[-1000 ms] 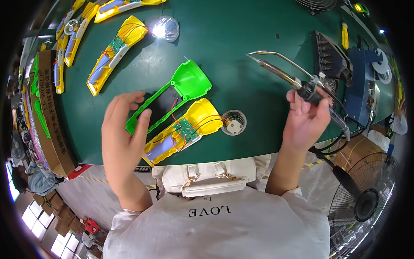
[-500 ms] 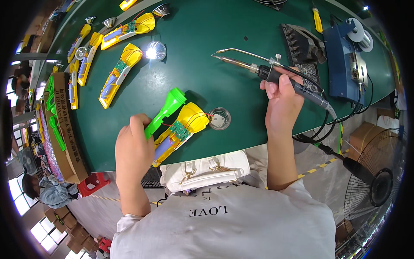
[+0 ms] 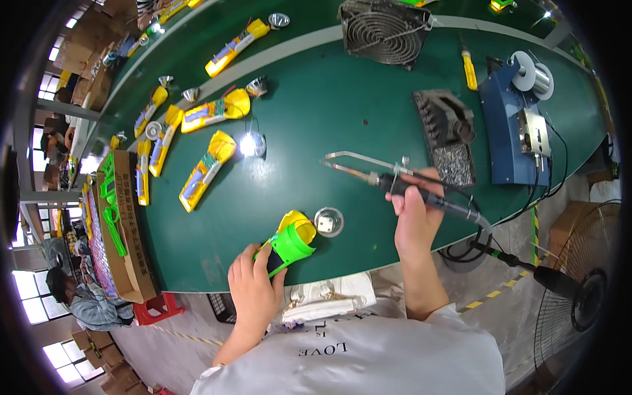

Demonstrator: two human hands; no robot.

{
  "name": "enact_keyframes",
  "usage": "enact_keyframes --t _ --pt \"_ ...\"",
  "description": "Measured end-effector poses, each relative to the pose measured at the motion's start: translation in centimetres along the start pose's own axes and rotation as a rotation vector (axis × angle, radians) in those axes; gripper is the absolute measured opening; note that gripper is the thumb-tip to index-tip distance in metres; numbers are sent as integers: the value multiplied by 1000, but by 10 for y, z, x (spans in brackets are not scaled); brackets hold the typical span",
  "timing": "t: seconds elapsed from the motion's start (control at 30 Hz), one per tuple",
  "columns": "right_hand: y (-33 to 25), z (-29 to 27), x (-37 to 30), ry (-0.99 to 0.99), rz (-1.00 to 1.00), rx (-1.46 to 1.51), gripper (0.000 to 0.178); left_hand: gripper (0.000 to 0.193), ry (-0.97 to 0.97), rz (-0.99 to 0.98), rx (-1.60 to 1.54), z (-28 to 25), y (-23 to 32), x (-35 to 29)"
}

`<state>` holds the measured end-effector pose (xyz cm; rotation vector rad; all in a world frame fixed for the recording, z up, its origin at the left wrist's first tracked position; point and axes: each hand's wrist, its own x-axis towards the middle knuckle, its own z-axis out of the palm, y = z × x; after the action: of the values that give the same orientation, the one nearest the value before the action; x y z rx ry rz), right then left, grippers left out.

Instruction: The person solders wires inside flashlight casings using a soldering iron, fits the plastic housing components together by hand, and slides the assembled flashlights along the assembly line table.

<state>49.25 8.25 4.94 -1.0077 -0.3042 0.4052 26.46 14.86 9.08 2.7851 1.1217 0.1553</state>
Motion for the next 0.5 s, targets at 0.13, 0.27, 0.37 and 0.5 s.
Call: enact_keyframes --t 0.13,0.27,0.37,0.5 --pt "-2 -19 -8 -27 8 49 14 55 -134 -51 -105 -12 -5 10" --pt "-3 -32 -22 39 -10 -48 16 53 -475 -95 -373 -50 -30 48" --pt "-4 -38 -24 -11 40 -32 12 54 -707 -197 -369 -107 -32 133" --pt "-13 -35 -20 -101 87 -95 17 57 -556 -159 -163 -133 -23 277"
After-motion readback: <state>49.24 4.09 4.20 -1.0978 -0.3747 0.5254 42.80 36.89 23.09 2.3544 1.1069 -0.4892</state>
